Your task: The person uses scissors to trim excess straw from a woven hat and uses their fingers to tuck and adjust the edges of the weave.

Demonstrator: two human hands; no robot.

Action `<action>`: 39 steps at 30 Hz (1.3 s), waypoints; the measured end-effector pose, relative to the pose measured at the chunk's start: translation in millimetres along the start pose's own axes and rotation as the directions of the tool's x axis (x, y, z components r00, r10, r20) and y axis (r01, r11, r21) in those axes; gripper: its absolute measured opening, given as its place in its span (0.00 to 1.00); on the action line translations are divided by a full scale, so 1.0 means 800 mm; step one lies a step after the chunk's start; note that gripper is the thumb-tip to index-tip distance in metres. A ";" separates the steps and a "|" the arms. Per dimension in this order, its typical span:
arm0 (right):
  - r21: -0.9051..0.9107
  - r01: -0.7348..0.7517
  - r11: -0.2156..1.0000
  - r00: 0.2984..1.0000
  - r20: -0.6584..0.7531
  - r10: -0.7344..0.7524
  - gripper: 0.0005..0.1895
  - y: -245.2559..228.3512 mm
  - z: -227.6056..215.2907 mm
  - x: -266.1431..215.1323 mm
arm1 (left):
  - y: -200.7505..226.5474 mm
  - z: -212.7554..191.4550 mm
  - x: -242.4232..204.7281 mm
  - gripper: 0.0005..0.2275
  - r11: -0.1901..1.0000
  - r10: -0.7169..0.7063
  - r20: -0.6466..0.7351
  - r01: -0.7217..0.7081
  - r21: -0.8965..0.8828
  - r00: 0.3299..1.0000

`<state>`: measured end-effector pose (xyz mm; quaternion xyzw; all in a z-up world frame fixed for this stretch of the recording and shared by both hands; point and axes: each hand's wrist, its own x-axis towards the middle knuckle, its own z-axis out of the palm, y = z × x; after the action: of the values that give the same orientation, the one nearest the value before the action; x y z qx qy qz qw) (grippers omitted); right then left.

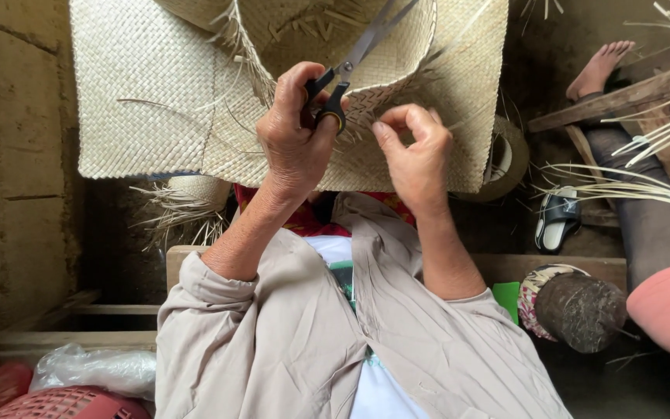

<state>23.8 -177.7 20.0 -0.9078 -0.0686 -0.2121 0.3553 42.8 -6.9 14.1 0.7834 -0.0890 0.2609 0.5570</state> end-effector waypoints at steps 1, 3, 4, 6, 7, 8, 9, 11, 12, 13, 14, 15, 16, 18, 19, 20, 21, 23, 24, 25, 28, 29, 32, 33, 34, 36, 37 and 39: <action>0.206 -0.146 0.968 0.986 0.110 0.125 0.04 0.005 -0.003 0.003 | 0.000 -0.001 0.000 0.21 1.000 0.010 0.010 -0.010 0.000 1.000; 0.388 -0.301 0.871 0.945 0.243 0.218 0.03 0.011 -0.005 0.010 | -0.001 -0.003 0.000 0.21 1.000 0.021 0.020 -0.021 0.004 1.000; 0.387 -0.335 0.859 0.930 0.285 0.234 0.03 0.013 -0.005 0.013 | -0.001 -0.003 0.000 0.21 1.000 0.029 0.029 -0.029 -0.003 0.999; 0.385 -0.371 0.845 0.912 0.323 0.253 0.05 0.012 -0.004 0.014 | 0.000 -0.003 -0.002 0.21 0.999 0.038 0.043 -0.037 -0.013 0.998; 0.254 -0.209 0.944 0.968 0.194 0.162 0.02 0.010 -0.002 0.012 | 0.001 -0.002 -0.004 0.21 0.997 0.053 0.058 -0.055 0.045 0.997; 0.096 -0.045 0.994 0.996 0.083 0.037 0.01 0.007 0.000 0.012 | 0.001 -0.002 -0.004 0.22 0.992 0.069 0.071 -0.076 0.104 0.995; 0.097 -0.044 0.994 0.996 0.081 0.037 0.01 0.008 -0.002 0.012 | -0.002 -0.001 -0.004 0.22 0.991 0.071 0.072 -0.079 0.104 0.995; -0.266 0.164 0.950 0.986 0.075 -0.150 0.09 0.008 -0.008 0.005 | -0.008 -0.001 -0.010 0.24 0.974 0.114 0.103 -0.132 0.182 0.988; -0.270 0.160 0.949 0.987 0.073 -0.146 0.09 0.009 -0.010 0.006 | -0.006 -0.001 -0.010 0.24 0.975 0.115 0.106 -0.133 0.178 0.988; -0.209 0.120 0.970 0.986 0.135 -0.093 0.08 0.009 -0.013 0.007 | -0.005 -0.001 -0.009 0.24 0.980 0.092 0.097 -0.107 0.169 0.991; -0.149 0.080 0.986 0.979 0.198 -0.049 0.07 0.009 -0.015 0.010 | -0.003 -0.001 -0.007 0.23 0.983 0.071 0.084 -0.084 0.160 0.994; -0.152 0.081 0.985 0.980 0.194 -0.051 0.07 0.008 -0.017 0.016 | -0.003 -0.001 -0.005 0.23 0.984 0.075 0.083 -0.087 0.157 0.994; 0.041 -0.107 0.993 0.962 0.258 0.093 0.05 0.007 -0.019 0.021 | -0.003 -0.002 -0.003 0.22 0.986 0.067 0.073 -0.077 0.151 0.995; 0.218 -0.304 0.928 0.910 0.354 0.215 0.05 0.005 -0.012 0.021 | -0.002 -0.004 -0.003 0.21 0.987 0.053 0.065 -0.062 0.147 0.996; 0.277 -0.288 0.917 0.933 0.298 0.203 0.06 0.005 -0.004 0.017 | 0.000 -0.005 -0.003 0.21 0.989 0.043 0.061 -0.051 0.138 0.997; 0.337 -0.264 0.904 0.954 0.232 0.192 0.08 0.006 0.006 0.016 | 0.001 -0.006 0.000 0.21 0.991 0.041 0.059 -0.049 0.128 0.997; 0.341 -0.263 0.903 0.954 0.229 0.192 0.08 0.001 0.004 0.013 | 0.000 -0.006 0.002 0.21 0.990 0.045 0.061 -0.052 0.131 0.997; -0.198 0.154 0.968 0.988 0.006 -0.156 0.06 -0.009 0.001 0.002 | -0.001 -0.009 0.001 0.20 0.985 0.087 0.057 -0.095 0.147 0.995; -0.197 0.150 0.969 0.988 0.006 -0.151 0.06 -0.008 0.000 0.002 | -0.004 -0.010 0.000 0.20 0.984 0.086 0.061 -0.095 0.148 0.994; -0.196 0.155 0.968 0.988 0.030 -0.152 0.08 -0.008 0.000 0.002 | -0.006 -0.012 -0.001 0.22 0.988 0.079 0.084 -0.089 0.125 0.993; 0.106 -0.087 0.991 0.984 0.163 0.069 0.06 -0.002 -0.006 0.011 | -0.009 -0.021 -0.004 0.26 0.988 0.123 0.131 -0.134 0.075 0.984; 0.363 -0.350 0.863 0.913 0.339 0.227 0.05 0.001 -0.007 0.016 | -0.010 -0.026 -0.005 0.30 0.983 0.169 0.152 -0.178 0.052 0.974; 0.534 -0.348 0.770 0.930 0.301 0.211 0.04 0.023 0.007 0.005 | 0.009 -0.054 -0.003 0.31 0.959 0.273 0.165 -0.282 0.034 0.948; 0.535 -0.352 0.769 0.929 0.303 0.214 0.04 0.024 0.008 0.003 | 0.014 -0.067 -0.006 0.31 0.959 0.271 0.169 -0.280 0.034 0.948; 0.551 -0.359 0.753 0.929 0.292 0.229 0.02 0.025 0.009 0.001 | 0.020 -0.079 -0.007 0.28 0.958 0.229 0.284 -0.268 0.107 0.931; 0.569 -0.365 0.737 0.929 0.277 0.246 0.02 0.029 0.013 -0.002 | 0.027 -0.097 -0.006 0.27 0.947 0.180 0.395 -0.267 0.178 0.901; 0.598 -0.385 0.703 0.922 0.281 0.266 0.03 0.032 0.015 -0.003 | 0.029 -0.103 -0.004 0.23 0.993 0.069 0.519 -0.108 0.046 0.852; 0.627 -0.409 0.664 0.913 0.289 0.289 0.04 0.035 0.019 -0.009 | 0.030 -0.113 0.003 0.19 0.995 -0.021 0.648 0.077 -0.059 0.762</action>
<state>29.8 -188.0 -10.3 -0.7265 0.0057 -0.0245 0.6867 6.2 68.1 56.9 0.8039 -0.2655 -0.0433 0.5305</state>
